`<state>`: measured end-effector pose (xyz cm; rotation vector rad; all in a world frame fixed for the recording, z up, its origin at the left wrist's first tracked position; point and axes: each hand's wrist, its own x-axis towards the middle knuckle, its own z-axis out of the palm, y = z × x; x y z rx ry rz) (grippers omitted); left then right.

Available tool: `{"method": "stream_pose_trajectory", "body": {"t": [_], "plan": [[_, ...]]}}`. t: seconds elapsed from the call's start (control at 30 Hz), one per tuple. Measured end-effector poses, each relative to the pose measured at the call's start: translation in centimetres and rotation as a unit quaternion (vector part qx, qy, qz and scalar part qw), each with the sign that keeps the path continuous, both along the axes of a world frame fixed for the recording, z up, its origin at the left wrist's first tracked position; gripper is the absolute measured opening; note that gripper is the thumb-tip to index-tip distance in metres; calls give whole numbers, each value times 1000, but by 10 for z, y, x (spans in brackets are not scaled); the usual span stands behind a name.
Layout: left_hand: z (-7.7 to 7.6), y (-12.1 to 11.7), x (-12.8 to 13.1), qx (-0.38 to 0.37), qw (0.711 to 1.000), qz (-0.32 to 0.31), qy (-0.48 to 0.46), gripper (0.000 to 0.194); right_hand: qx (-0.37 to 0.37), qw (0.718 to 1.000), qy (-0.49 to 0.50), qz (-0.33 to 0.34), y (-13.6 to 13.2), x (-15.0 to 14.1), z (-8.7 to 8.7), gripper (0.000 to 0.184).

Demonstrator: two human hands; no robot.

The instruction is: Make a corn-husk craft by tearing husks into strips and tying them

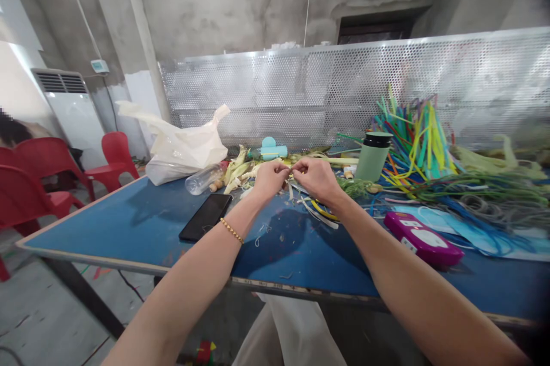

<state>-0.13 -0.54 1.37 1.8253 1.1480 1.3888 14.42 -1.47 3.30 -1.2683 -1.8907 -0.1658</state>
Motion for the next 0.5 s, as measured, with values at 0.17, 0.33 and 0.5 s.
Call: {"method": "stream_pose_trajectory", "body": {"t": [0.17, 0.33, 0.5], "plan": [[5, -6, -2, -47, 997, -50, -20, 14, 4, 1000, -10, 17, 2, 2, -1, 15], [9, -10, -2, -52, 998, -28, -36, 12, 26, 998, -25, 61, -1, -1, -1, 13], [13, -15, 1, -64, 993, -32, -96, 11, 40, 995, -27, 88, 0, 0, -1, 12]]}}
